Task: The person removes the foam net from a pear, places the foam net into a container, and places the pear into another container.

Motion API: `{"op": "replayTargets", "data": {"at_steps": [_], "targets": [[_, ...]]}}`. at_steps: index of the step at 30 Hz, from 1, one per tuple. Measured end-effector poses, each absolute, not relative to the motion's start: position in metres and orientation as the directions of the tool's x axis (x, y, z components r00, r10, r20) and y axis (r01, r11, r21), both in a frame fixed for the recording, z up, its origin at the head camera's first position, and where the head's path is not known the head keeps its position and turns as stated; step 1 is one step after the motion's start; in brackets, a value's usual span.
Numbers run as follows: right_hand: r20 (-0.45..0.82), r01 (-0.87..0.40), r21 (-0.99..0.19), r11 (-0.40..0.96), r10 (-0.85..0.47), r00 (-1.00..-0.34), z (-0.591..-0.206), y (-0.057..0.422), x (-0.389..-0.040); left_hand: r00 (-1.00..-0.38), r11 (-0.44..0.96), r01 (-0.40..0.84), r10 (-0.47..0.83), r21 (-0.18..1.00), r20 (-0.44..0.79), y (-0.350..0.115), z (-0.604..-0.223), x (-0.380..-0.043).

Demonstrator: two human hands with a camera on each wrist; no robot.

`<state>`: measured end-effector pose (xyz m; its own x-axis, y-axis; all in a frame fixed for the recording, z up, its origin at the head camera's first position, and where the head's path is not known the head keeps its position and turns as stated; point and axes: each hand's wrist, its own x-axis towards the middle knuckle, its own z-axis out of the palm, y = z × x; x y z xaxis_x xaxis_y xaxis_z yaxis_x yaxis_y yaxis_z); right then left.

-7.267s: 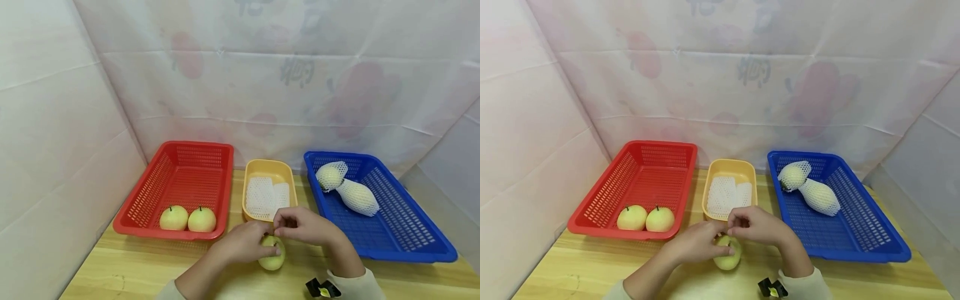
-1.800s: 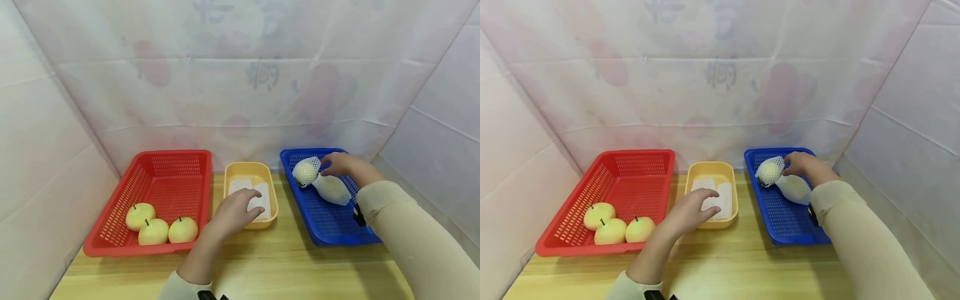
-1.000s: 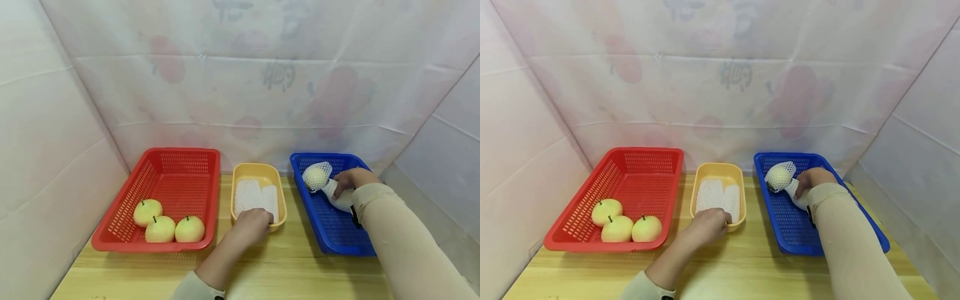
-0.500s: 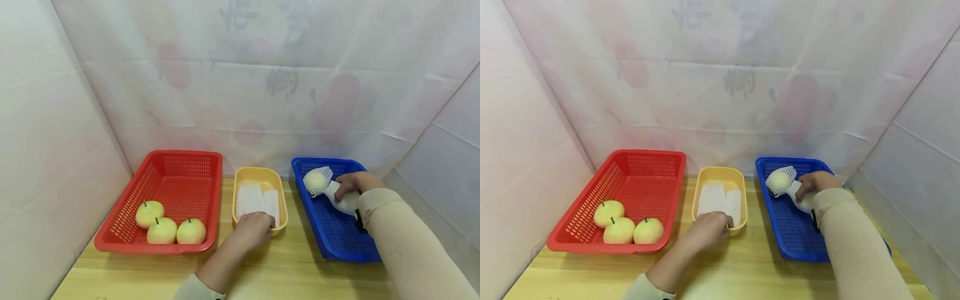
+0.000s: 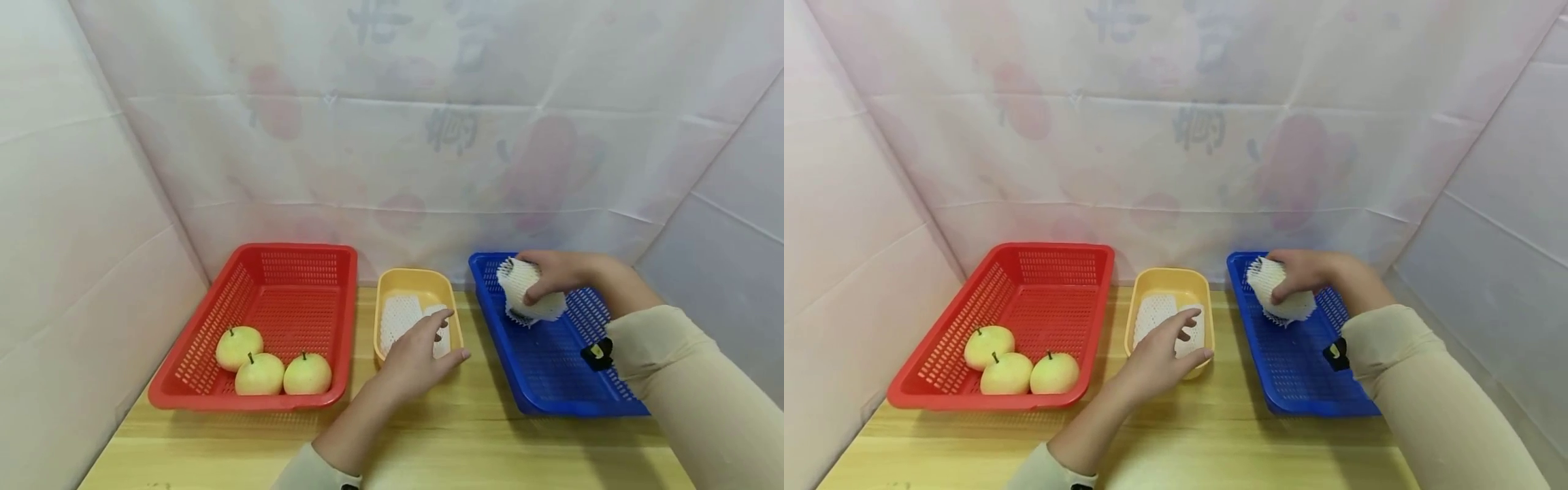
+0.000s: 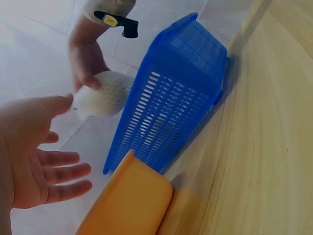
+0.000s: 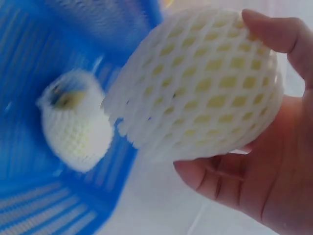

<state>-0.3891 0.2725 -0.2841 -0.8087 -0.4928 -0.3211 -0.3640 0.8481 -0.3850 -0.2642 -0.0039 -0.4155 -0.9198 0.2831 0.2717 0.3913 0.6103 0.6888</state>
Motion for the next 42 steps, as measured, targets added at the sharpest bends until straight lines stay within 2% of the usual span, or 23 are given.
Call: {"op": "replayTargets", "data": {"at_steps": [4, 8, 14, 21, 28, 35, 42], "targets": [[-0.255, -0.436, -0.417, 0.798, -0.563, -0.786, -0.28, 0.248, -0.368, -0.931, 0.465, 0.353, 0.258, 0.812, 0.257, -0.009, -0.414, -0.264], [-0.203, -0.469, -0.477, 0.743, -0.613, -0.764, -0.283, 0.224, -0.351, -0.938, 0.363, 0.317, 0.255, 0.876, 0.234, -0.014, -0.414, -0.264], [-0.115, -0.519, -0.567, 0.64, -0.685, -0.72, -0.298, 0.193, -0.329, -0.94, 0.189, 0.269, 0.267, 0.945, 0.214, -0.023, -0.412, -0.263], [0.056, -0.568, -0.682, 0.461, -0.741, -0.669, -0.327, 0.168, -0.306, -0.924, -0.009, 0.273, 0.274, 0.962, 0.265, -0.035, -0.408, -0.263], [0.166, -0.519, -0.758, 0.394, -0.653, -0.739, -0.352, 0.161, -0.287, -0.903, -0.087, 0.29, 0.305, 0.953, 0.302, -0.047, -0.403, -0.26], [0.289, -0.551, -0.782, 0.291, -0.615, -0.734, -0.373, 0.154, -0.272, -0.903, -0.092, 0.285, 0.308, 0.954, 0.3, -0.054, -0.402, -0.257], [0.342, -0.593, -0.756, 0.279, -0.604, -0.72, -0.393, 0.134, -0.265, -0.9, -0.055, 0.251, 0.354, 0.966, 0.254, -0.075, -0.405, -0.254]]}}
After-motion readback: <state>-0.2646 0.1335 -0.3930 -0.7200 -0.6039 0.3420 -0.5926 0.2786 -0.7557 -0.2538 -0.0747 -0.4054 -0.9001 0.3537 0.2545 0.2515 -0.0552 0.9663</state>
